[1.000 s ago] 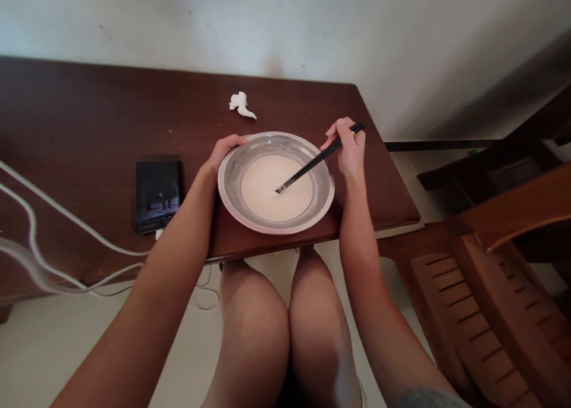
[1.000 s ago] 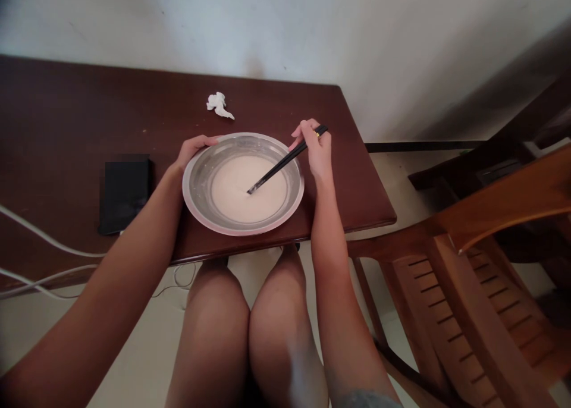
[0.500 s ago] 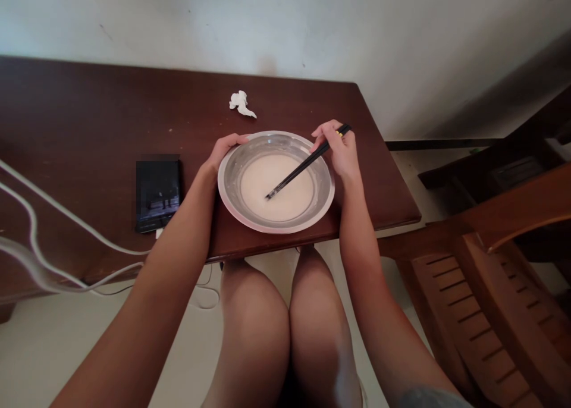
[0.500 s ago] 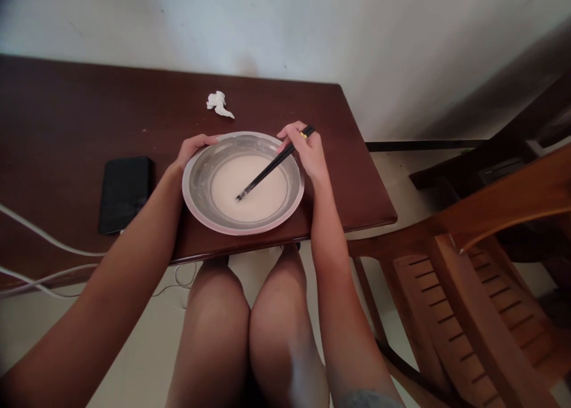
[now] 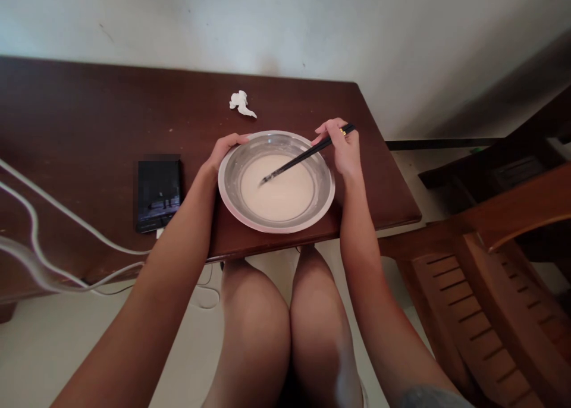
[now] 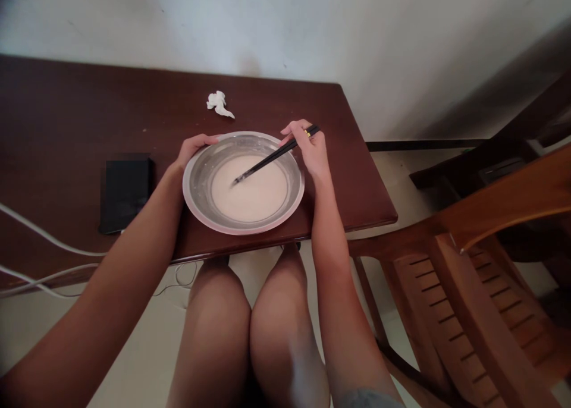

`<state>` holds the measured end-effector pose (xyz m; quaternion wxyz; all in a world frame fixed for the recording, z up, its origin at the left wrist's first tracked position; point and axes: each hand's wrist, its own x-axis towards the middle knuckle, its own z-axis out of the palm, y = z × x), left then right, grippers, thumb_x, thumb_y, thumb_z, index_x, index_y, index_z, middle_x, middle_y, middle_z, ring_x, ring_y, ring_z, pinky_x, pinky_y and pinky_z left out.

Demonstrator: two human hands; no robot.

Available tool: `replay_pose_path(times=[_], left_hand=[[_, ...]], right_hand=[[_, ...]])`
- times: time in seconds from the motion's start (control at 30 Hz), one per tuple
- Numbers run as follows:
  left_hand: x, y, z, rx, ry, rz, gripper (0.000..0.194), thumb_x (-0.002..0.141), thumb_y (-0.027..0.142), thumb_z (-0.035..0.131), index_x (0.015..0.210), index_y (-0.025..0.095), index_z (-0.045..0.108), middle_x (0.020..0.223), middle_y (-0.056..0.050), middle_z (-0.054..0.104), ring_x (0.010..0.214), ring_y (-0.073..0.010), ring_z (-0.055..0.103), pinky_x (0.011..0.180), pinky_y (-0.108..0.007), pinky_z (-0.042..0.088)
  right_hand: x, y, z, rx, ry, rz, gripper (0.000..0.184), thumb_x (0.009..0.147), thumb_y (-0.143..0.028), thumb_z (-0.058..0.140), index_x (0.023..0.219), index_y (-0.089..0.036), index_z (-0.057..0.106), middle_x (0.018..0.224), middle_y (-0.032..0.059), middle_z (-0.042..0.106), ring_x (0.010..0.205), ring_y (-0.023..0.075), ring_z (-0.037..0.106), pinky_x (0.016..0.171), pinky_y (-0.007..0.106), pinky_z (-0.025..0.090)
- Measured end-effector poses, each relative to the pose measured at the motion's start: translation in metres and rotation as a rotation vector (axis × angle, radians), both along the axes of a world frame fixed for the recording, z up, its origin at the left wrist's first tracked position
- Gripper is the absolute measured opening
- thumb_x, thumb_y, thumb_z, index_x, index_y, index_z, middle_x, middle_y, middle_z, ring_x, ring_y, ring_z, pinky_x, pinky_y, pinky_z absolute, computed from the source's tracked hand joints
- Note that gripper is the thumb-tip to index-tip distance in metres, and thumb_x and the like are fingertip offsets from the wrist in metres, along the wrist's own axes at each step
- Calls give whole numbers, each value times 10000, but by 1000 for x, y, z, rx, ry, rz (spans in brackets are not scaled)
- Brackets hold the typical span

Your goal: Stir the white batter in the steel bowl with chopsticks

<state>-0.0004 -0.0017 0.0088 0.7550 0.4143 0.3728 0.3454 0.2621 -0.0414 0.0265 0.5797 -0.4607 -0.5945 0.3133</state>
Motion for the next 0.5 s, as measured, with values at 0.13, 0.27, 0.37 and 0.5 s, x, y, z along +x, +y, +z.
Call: replay_pose_path(times=[0.13, 0.27, 0.37, 0.5], left_hand=[[0, -1, 2, 7, 11, -1, 486, 733, 231, 461, 1182, 125, 616, 836, -55, 740, 1031, -263, 664, 919, -342, 517], [1, -1, 2, 12, 58, 8, 515, 754, 234, 427, 1231, 132, 590, 854, -47, 734, 1023, -250, 666, 898, -325, 525], [0, -1, 1, 12, 28, -1, 525, 759, 232, 435, 1250, 121, 584, 879, -53, 740, 1030, -253, 666, 891, -319, 528], [0, 0, 1, 9, 12, -6, 546, 744, 227, 452, 1266, 126, 577, 885, -62, 752, 1033, -262, 668, 900, -333, 528]], right_hand=[[9, 3, -2, 60, 62, -118, 553, 811, -728, 409, 706, -217, 595, 555, -31, 583, 606, 126, 659, 662, 305, 520], [3, 0, 0, 1, 31, -25, 543, 798, -726, 444, 680, -216, 588, 518, -44, 571, 543, 105, 627, 630, 290, 512], [-5, -3, 4, -3, 9, 12, 499, 790, -704, 492, 718, -224, 606, 560, -42, 615, 581, 103, 640, 679, 299, 531], [-1, -2, 5, 14, 46, -117, 540, 792, -741, 430, 695, -230, 575, 555, -34, 590, 604, 126, 658, 673, 314, 535]])
